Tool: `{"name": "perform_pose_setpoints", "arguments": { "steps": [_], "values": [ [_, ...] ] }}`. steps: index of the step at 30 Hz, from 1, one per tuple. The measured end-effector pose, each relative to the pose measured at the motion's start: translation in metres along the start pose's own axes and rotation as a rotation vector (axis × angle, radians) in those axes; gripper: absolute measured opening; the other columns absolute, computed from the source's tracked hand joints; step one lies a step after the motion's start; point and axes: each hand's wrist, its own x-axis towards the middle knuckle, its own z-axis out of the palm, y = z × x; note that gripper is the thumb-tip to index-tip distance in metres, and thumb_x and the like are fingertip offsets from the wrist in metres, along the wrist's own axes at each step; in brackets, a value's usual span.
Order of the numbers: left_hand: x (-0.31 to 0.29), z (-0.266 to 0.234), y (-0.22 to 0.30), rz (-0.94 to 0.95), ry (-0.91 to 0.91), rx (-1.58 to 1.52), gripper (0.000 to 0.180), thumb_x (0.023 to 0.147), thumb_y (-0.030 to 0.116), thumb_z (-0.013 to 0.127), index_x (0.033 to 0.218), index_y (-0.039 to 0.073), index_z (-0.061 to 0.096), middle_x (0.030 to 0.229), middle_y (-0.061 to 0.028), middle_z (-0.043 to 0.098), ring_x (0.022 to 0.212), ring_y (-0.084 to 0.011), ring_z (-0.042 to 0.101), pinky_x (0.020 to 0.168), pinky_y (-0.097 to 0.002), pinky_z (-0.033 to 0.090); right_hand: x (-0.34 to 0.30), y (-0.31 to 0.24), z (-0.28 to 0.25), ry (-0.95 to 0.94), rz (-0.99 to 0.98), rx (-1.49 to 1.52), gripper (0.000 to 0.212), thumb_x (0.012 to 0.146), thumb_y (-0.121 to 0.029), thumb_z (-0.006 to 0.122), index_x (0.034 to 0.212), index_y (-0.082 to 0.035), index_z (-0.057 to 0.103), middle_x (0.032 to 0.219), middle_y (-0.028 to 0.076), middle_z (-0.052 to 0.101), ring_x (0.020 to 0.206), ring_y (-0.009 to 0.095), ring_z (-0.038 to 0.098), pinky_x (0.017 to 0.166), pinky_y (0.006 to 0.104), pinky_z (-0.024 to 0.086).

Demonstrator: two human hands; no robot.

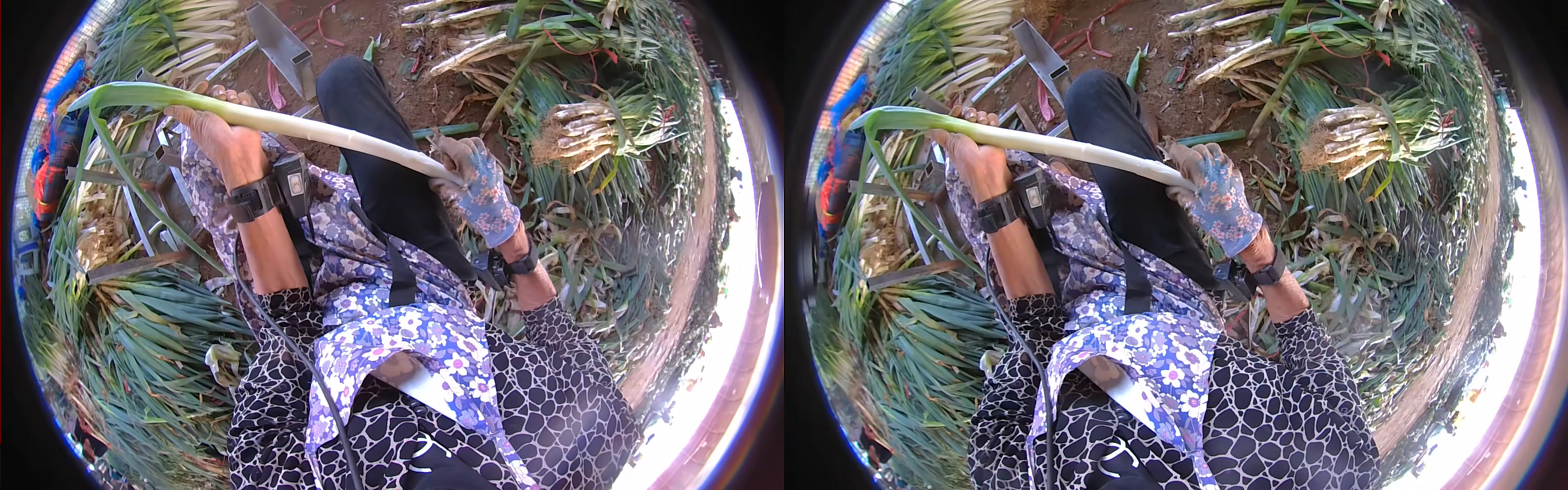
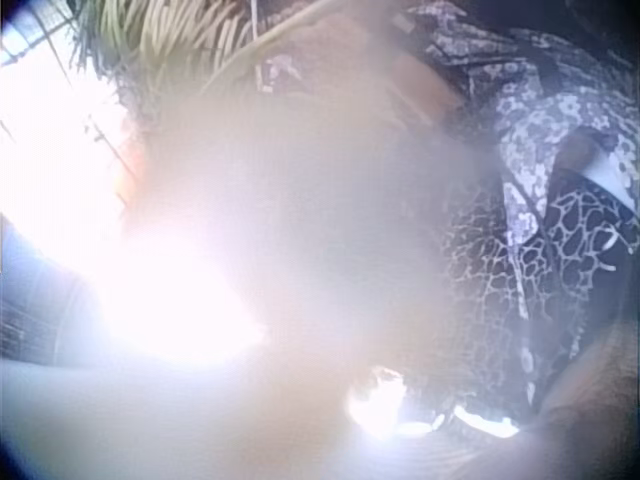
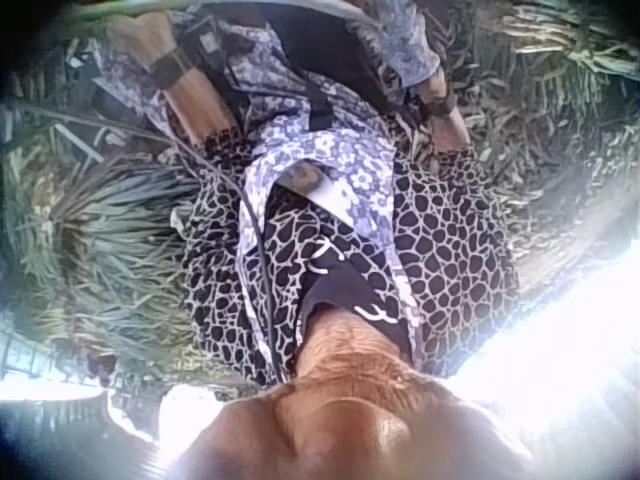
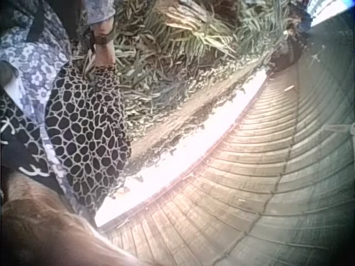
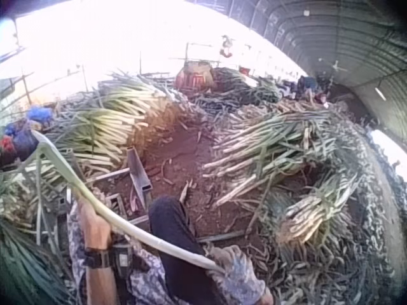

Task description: The recorder is cleaning and trimming harvested leeks by peeling away the dirty outer layers with their hands.

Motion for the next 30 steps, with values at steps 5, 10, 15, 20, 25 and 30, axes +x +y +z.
{"name": "perform_pose_setpoints", "arguments": {
  "steps": [5, 10, 15, 20, 25, 30],
  "values": [
    [-0.005, 0.003, 0.001, 0.019, -0.007, -0.006, 0.059, 0.087, 0.064, 0.039, 0.081, 0.006, 0.049, 0.065, -0.0037, 0.043, 0.057, -0.0166, 0.041, 0.055, -0.0299, 0.038, 0.002, 0.001, -0.004, -0.064, 0.003, 0.019, 0.058, 0.067, -0.01, 0.072, 0.12, -0.009, 0.05, 0.09, 0.009, 0.053, 0.089, 0.031, 0.051, 0.075, 0.0415, 0.043],
    [-0.01, 0.005, 0.002, 0.042, -0.04, 0.026, 0.055, 0.09, 0.059, 0.038, 0.091, 0.005, 0.048, 0.069, -0.0052, 0.044, 0.061, -0.0176, 0.042, 0.058, -0.0312, 0.039, -0.001, 0.005, -0.002, -0.105, 0.006, 0.058, 0.056, 0.068, -0.005, 0.069, 0.121, -0.009, 0.051, 0.091, 0.009, 0.053, 0.089, 0.03, 0.051, 0.075, 0.0411, 0.042],
    [-0.015, 0.009, 0.003, 0.115, -0.004, 0.035, 0.05, 0.09, 0.055, 0.044, 0.094, 0.005, 0.046, 0.072, -0.0055, 0.045, 0.062, -0.0178, 0.044, 0.059, -0.0327, 0.042, 0.0, 0.007, 0.003, -0.025, -0.038, -0.092, 0.056, 0.065, -0.003, 0.068, 0.119, -0.011, 0.054, 0.093, 0.008, 0.054, 0.091, 0.029, 0.051, 0.079, 0.0395, 0.043],
    [-0.018, 0.012, 0.003, 0.114, 0.025, 0.016, 0.041, 0.092, 0.047, 0.048, 0.096, 0.006, 0.045, 0.076, -0.0055, 0.044, 0.067, -0.0178, 0.042, 0.063, -0.0321, 0.043, 0.002, 0.008, 0.0, -0.009, -0.028, -0.116, 0.051, 0.065, -0.003, 0.068, 0.114, -0.014, 0.058, 0.095, 0.006, 0.055, 0.093, 0.029, 0.05, 0.081, 0.0398, 0.043],
    [-0.015, 0.011, 0.001, 0.101, -0.028, -0.116, 0.03, 0.091, 0.031, 0.059, 0.095, 0.005, 0.045, 0.076, -0.0062, 0.045, 0.068, -0.0179, 0.042, 0.06, -0.0294, 0.04, 0.003, 0.021, 0.003, -0.053, -0.071, -0.112, 0.042, 0.065, -0.003, 0.068, 0.105, -0.016, 0.062, 0.098, 0.004, 0.057, 0.093, 0.028, 0.05, 0.081, 0.0402, 0.042],
    [-0.02, 0.016, 0.0, 0.123, 0.031, -0.092, 0.029, 0.091, 0.03, 0.059, 0.094, 0.005, 0.045, 0.075, -0.0061, 0.045, 0.067, -0.0171, 0.043, 0.059, -0.0292, 0.04, 0.003, 0.02, 0.006, 0.038, -0.105, -0.199, 0.037, 0.065, -0.005, 0.067, 0.1, -0.016, 0.063, 0.095, 0.003, 0.059, 0.093, 0.027, 0.051, 0.08, 0.0394, 0.042]
  ]
}}
